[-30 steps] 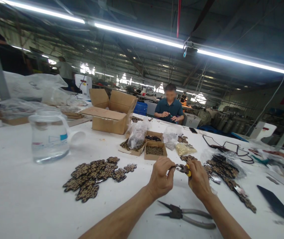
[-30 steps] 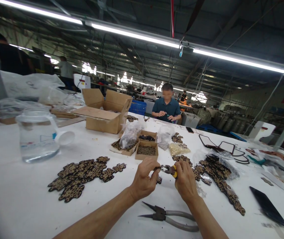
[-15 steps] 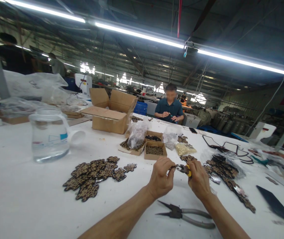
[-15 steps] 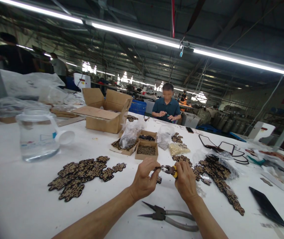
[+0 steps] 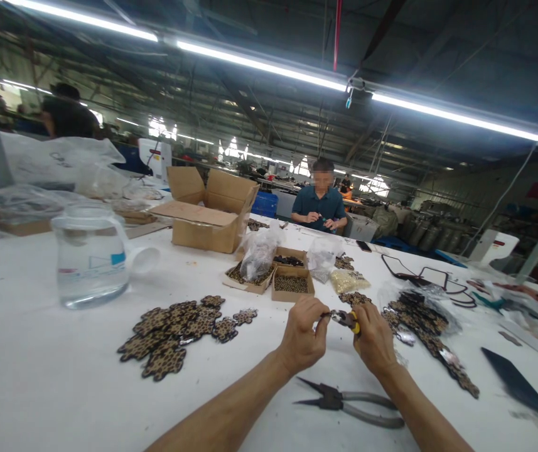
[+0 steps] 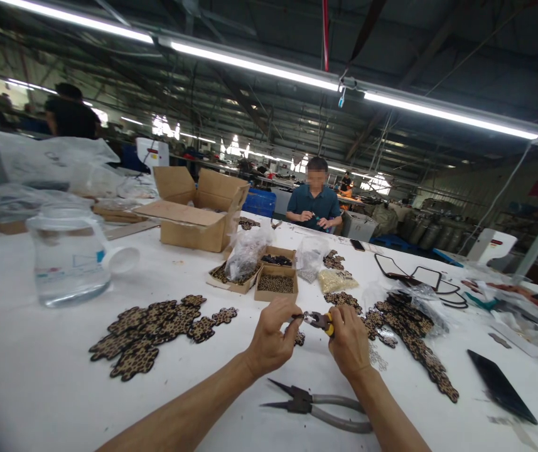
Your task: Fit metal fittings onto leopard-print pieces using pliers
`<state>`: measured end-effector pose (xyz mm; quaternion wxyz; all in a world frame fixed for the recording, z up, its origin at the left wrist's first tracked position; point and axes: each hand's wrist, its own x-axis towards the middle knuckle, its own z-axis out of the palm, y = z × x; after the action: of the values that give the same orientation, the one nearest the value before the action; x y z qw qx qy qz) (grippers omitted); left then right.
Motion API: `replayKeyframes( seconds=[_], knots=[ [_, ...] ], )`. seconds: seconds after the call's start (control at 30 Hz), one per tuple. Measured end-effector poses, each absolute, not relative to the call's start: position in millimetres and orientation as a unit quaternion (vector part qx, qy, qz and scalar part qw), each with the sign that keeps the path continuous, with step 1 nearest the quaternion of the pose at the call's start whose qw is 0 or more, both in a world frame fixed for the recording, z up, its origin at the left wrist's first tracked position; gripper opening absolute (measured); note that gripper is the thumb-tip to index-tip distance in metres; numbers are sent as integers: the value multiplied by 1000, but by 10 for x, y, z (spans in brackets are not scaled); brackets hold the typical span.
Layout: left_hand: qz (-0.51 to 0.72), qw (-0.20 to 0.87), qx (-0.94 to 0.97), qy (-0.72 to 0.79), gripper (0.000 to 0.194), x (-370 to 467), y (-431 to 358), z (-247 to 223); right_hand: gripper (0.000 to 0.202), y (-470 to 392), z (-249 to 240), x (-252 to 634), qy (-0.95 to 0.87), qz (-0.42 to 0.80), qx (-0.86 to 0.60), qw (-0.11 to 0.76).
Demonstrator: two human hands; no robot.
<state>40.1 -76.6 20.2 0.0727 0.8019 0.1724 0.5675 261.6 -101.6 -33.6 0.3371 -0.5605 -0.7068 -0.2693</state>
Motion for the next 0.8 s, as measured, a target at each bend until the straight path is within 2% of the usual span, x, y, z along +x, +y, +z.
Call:
replayKeyframes(
  seconds=[0.13,0.3,0.43,0.53,0.7,0.8],
  knots=[
    [571,74,799,173,9,400,-768,208,32,-1035,-310,2597,-706,-257,-556,356],
    [572,77,798,174,9,393,-778,221,57,-1098,-226,2546,-712,-203,-540,400],
    [579,81,792,175,9,386,-788,245,63,-1141,-175,2643,-681,-204,-555,432],
    [585,77,789,172,9,384,-789,258,60,-1170,-166,2809,-677,-219,-591,379],
    [590,74,787,163,9,386,-775,247,33,-1214,-254,3022,-755,-173,-593,221],
    [590,81,786,166,10,389,-766,237,27,-1243,-308,3041,-779,-148,-584,176]
  ],
)
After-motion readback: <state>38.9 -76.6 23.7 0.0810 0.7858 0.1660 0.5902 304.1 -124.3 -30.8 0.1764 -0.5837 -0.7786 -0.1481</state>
